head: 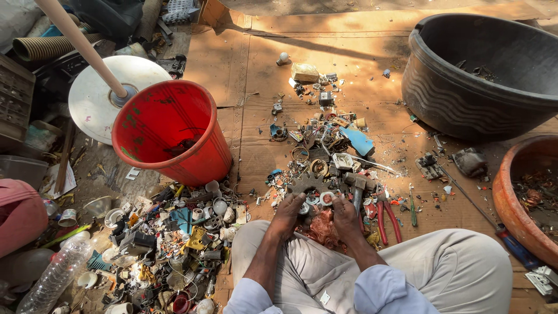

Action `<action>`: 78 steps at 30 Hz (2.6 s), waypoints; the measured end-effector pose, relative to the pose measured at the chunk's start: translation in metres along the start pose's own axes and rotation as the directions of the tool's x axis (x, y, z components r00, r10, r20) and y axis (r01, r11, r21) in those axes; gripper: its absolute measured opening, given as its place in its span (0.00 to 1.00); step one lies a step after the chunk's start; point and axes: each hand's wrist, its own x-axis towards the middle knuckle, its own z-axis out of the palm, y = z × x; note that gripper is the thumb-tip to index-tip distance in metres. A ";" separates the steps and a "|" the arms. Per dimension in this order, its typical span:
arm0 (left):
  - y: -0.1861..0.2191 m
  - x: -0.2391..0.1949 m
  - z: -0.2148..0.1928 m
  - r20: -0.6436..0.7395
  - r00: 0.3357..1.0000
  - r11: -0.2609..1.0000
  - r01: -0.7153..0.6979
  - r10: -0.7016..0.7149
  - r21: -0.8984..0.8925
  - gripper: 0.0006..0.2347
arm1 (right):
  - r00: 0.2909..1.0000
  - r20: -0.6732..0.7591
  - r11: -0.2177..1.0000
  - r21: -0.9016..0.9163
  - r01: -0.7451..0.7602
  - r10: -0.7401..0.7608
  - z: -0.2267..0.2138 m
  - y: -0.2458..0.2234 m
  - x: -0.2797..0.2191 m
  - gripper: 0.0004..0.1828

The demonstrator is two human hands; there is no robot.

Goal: The person sits on the floor and uses a hammer to strike a metal gear-like component, breaking it apart. They then use pliers to pull and separate copper wire from the broken pieces, continuing to hammer and extract wire from the debris.

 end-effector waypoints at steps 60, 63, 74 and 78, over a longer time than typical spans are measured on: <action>-0.027 -0.129 0.079 0.149 0.664 0.409 -0.604 0.733 0.684 0.09 | 0.948 0.318 0.955 0.276 -0.106 0.013 -0.044 -0.061 -0.096 0.14; -0.028 -0.132 0.081 0.088 0.675 0.490 -0.613 0.733 0.620 0.12 | 0.908 0.414 0.855 0.449 -0.259 0.057 -0.042 -0.051 -0.092 0.15; -0.023 -0.141 0.088 -0.063 0.760 0.565 -0.422 0.647 0.709 0.11 | 0.913 0.267 0.951 0.098 0.293 -0.309 -0.036 -0.077 -0.097 0.14; -0.033 -0.134 0.085 -0.097 0.747 0.600 -0.442 0.658 0.666 0.10 | 0.948 0.303 0.995 0.019 0.097 -0.098 -0.036 -0.086 -0.098 0.06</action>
